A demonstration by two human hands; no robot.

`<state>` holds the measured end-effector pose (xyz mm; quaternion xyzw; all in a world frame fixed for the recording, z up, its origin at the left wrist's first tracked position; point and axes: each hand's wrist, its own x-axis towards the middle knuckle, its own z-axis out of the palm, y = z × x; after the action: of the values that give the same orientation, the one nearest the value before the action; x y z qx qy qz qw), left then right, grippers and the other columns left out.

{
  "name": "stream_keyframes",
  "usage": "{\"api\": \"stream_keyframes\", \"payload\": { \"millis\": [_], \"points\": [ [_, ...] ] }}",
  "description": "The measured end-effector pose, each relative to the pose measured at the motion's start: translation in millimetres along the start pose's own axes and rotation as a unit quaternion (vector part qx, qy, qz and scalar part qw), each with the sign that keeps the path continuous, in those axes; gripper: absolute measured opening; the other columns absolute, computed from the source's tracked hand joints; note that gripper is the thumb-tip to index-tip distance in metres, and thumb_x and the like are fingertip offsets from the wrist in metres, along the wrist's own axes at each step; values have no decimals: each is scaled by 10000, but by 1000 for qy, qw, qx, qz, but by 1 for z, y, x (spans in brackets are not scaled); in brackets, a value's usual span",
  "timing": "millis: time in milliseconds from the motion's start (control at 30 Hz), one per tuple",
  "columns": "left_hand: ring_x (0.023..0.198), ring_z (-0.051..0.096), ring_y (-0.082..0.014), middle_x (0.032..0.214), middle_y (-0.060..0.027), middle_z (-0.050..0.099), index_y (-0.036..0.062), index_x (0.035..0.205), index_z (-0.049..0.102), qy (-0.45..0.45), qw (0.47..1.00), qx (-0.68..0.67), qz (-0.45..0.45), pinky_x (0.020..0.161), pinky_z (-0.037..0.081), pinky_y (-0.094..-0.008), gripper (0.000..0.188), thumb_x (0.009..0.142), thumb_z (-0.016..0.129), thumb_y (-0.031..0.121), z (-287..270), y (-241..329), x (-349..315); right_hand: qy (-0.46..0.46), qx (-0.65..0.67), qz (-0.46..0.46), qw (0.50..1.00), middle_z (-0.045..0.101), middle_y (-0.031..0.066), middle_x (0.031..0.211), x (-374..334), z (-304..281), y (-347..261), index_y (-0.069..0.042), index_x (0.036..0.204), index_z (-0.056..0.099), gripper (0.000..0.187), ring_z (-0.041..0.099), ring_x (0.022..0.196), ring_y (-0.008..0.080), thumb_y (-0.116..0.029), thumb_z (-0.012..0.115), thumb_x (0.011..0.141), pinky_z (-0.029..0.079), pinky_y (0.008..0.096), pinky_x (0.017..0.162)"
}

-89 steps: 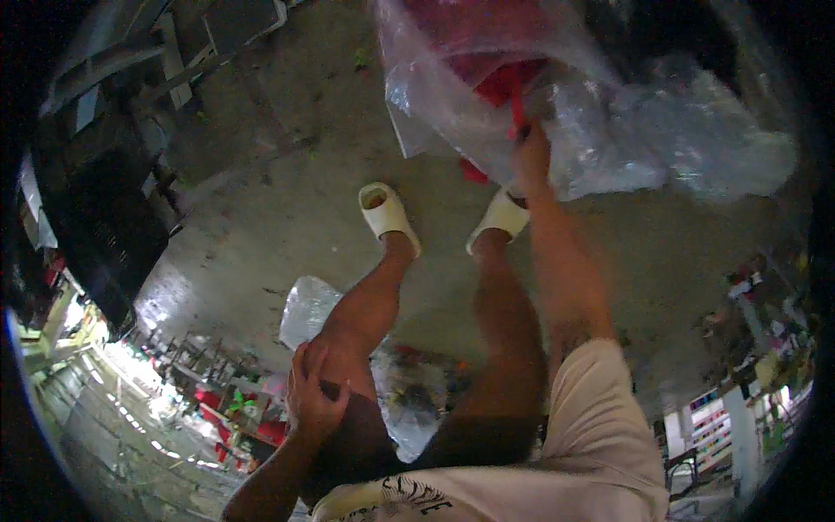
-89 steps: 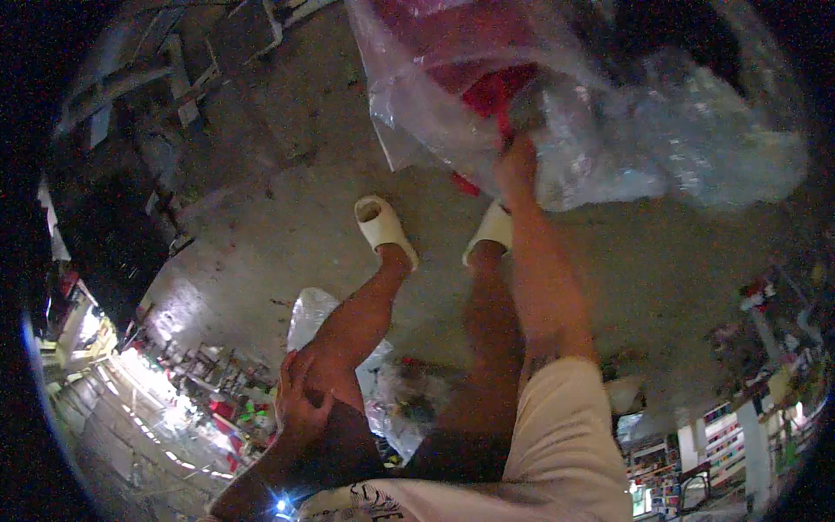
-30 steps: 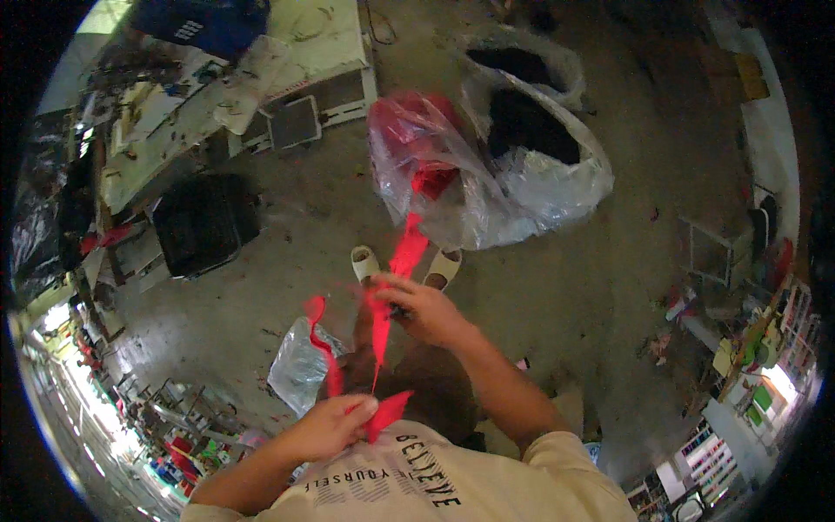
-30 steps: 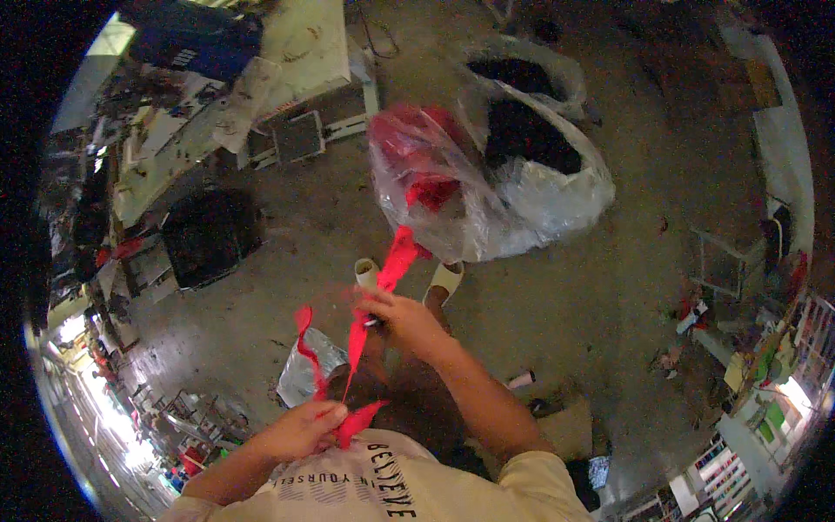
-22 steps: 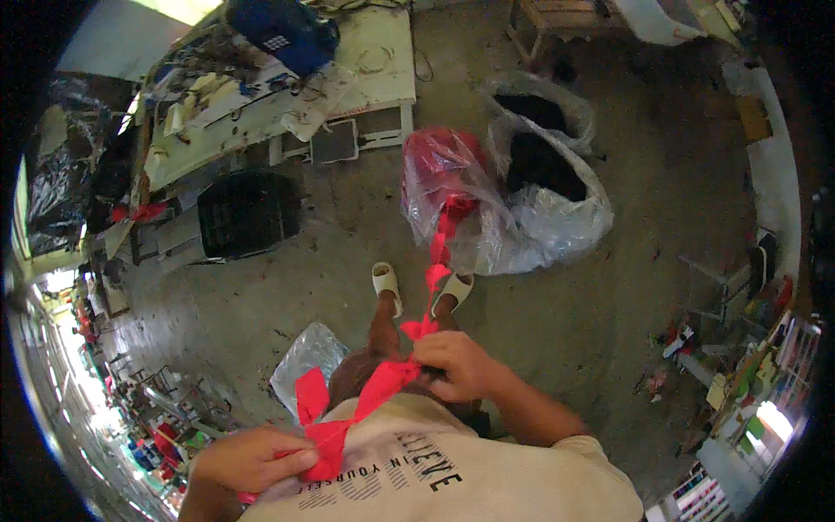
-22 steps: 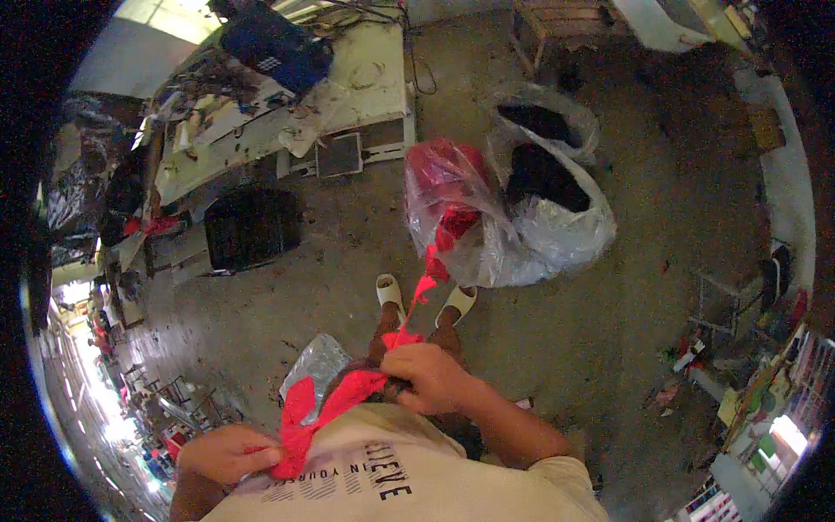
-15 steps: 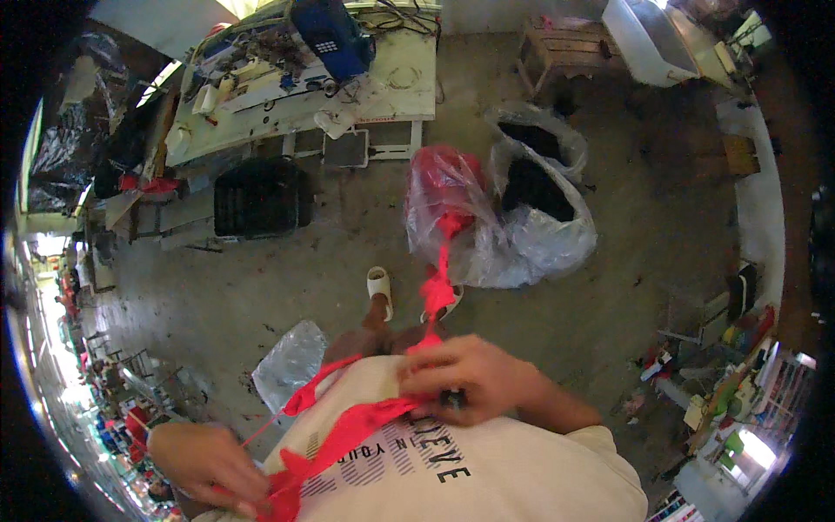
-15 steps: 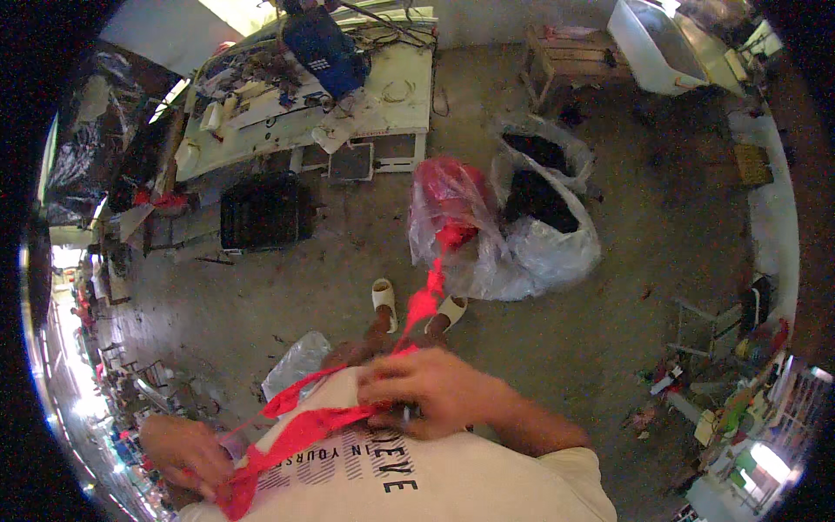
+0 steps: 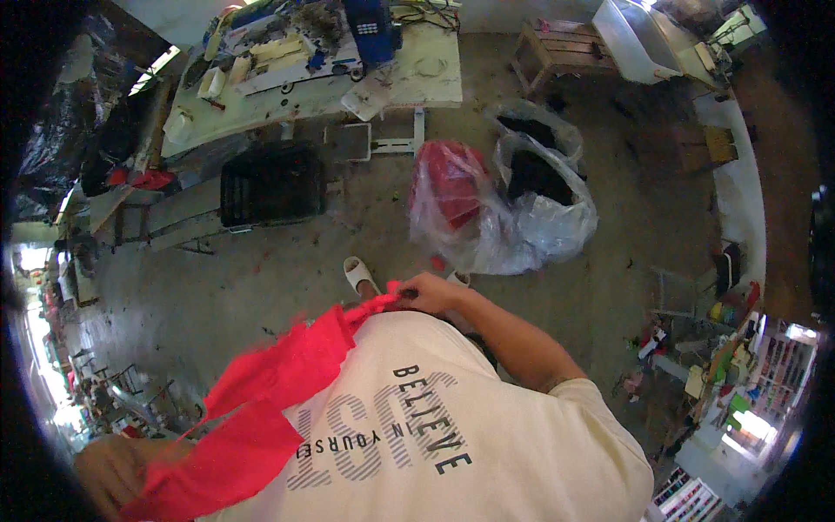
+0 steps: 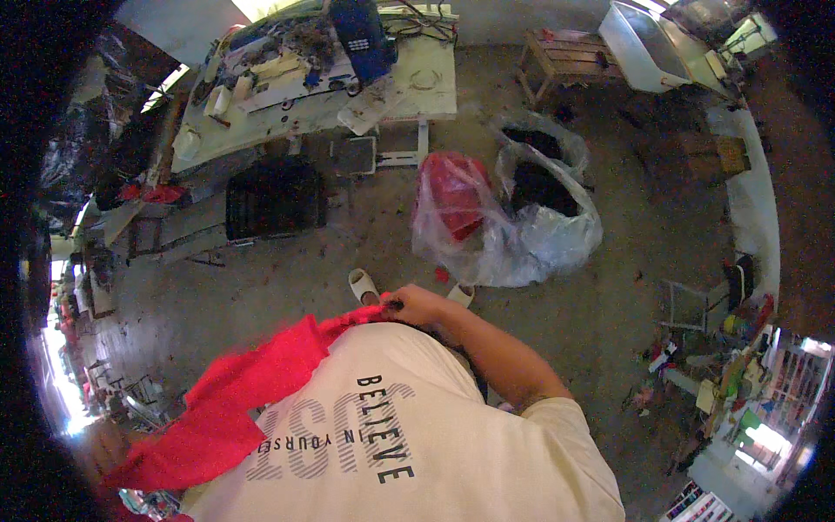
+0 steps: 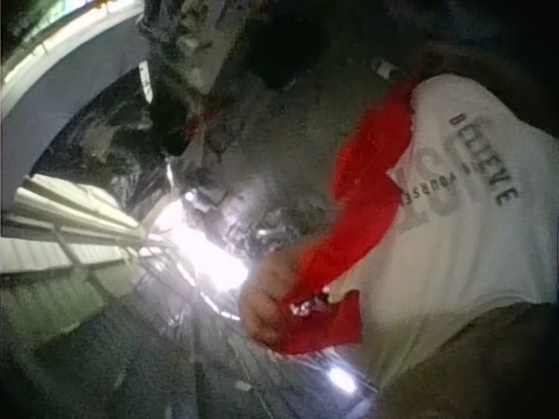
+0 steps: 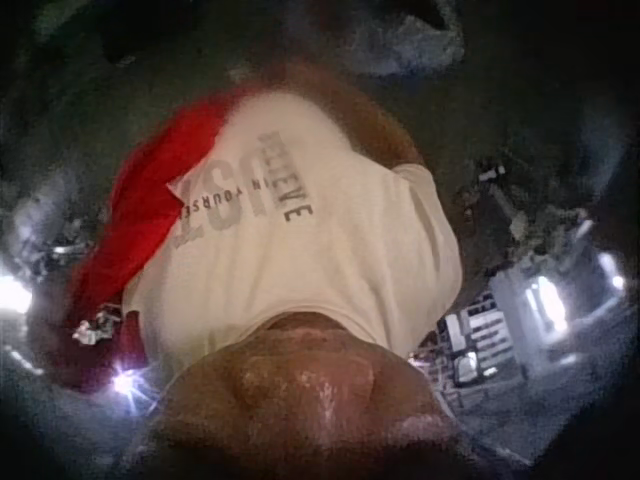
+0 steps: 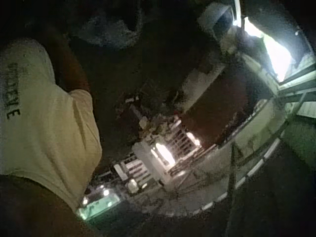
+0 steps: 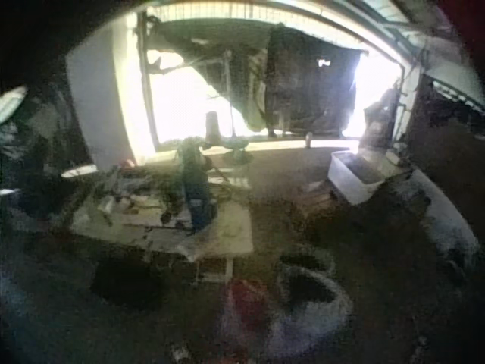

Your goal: The person removes red fabric pieces from a plastic bag, unfolds and aligns them, then uses scissors to cut the fabric into smaller pieces. The cut pieces are placed into a black bin on the floor.

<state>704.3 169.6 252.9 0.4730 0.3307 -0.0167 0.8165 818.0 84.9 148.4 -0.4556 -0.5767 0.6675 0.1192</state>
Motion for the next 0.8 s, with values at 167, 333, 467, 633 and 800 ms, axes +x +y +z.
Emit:
{"api": "stream_keyframes", "payload": {
  "millis": [167,333,467,633,800],
  "points": [
    [596,466,-150,836,-108,568,-41,1150,553,92,972,-46,209,546,392,-285,336,988,522,252,-93,30,-184,269,232,61,933,660,45,989,-3,-14,6,-48,1196,624,303,600,876,120,-209,629,939,506,300,791],
    [574,444,-127,830,-100,559,-52,1169,540,228,847,-41,479,519,374,-262,356,987,524,254,-200,59,-408,515,172,-11,840,652,5,883,-79,-63,-22,-37,1077,656,180,592,801,99,-141,630,933,488,258,732],
    [547,398,-69,823,-81,544,-77,1169,522,370,831,-10,414,474,320,-215,409,982,538,287,-213,104,-406,564,28,64,823,651,6,862,-116,-82,-88,-13,1063,647,189,599,784,98,-98,653,894,488,256,709],
    [588,479,-63,846,-43,575,-41,1122,569,221,929,99,280,492,370,-212,355,971,562,280,-218,138,-385,585,-231,97,771,661,56,1077,-114,-88,-134,-29,1113,636,285,611,872,112,-42,685,832,498,264,689],
    [653,498,-21,872,9,632,42,1187,580,8,961,223,164,523,374,-192,344,963,589,302,-184,185,-290,451,-18,-262,853,619,86,1246,33,-16,-305,-39,1205,619,437,609,1051,141,-11,723,781,517,271,809]
  ]
}}
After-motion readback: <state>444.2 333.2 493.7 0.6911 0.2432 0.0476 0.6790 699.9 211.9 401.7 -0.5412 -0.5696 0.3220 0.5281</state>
